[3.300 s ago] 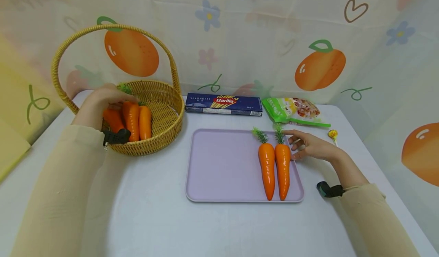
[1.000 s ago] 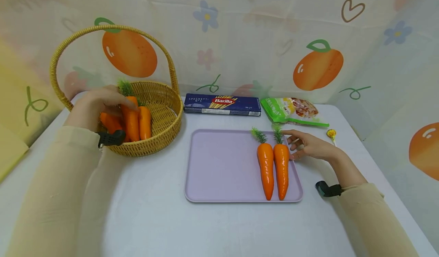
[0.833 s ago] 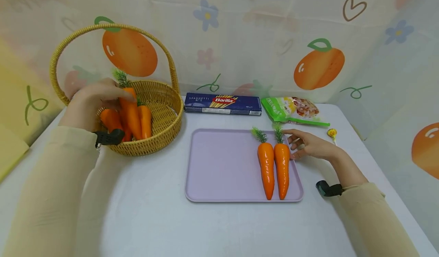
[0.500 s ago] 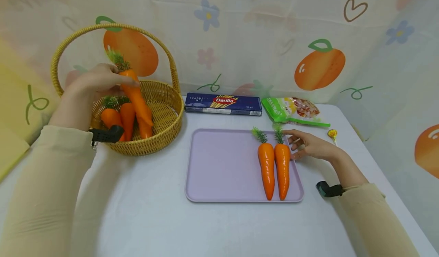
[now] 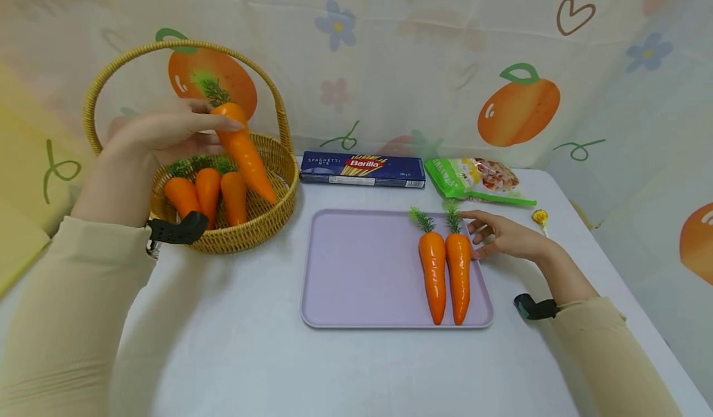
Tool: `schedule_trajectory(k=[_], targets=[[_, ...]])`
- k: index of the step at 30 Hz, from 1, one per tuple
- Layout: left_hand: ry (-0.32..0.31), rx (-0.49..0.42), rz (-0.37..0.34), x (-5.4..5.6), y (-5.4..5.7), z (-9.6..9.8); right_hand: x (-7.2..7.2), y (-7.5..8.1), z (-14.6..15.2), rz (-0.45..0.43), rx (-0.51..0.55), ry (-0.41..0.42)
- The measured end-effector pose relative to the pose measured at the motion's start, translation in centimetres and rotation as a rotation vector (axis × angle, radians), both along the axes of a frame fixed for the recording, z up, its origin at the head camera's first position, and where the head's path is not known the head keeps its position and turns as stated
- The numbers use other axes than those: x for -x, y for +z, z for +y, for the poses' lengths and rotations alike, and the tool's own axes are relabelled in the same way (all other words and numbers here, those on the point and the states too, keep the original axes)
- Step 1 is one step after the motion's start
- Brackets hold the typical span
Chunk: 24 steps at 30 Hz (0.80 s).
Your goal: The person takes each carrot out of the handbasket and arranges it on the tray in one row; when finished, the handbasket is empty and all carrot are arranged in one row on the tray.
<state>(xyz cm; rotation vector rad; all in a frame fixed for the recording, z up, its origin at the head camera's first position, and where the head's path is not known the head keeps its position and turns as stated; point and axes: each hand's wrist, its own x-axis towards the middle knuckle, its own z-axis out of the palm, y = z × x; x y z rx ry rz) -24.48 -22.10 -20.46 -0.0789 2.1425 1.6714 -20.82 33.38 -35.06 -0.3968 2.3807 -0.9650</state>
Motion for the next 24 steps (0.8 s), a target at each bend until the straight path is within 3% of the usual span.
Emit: schedule_trajectory(k=[3,10,21,24], targets=[[-0.032,-0.04,0.001,-0.5,-0.3,0.9,0.0,-0.1,0.0,0.002,0.0,0.002],[-0.039,-0.073,0.042,-2.0,-1.3,3.6,0.1,-0.1,0.1,0.002,-0.005,-0.003],[-0.102,-0.019,0.127,-3.4,-2.6,6.5,-0.1,0.1,-0.1,-0.002,0.002,-0.002],[-0.12,-0.021,0.118,-3.7,-2.9,7.3,0.0,0.0,-0.1,-0.004,0.002,-0.002]])
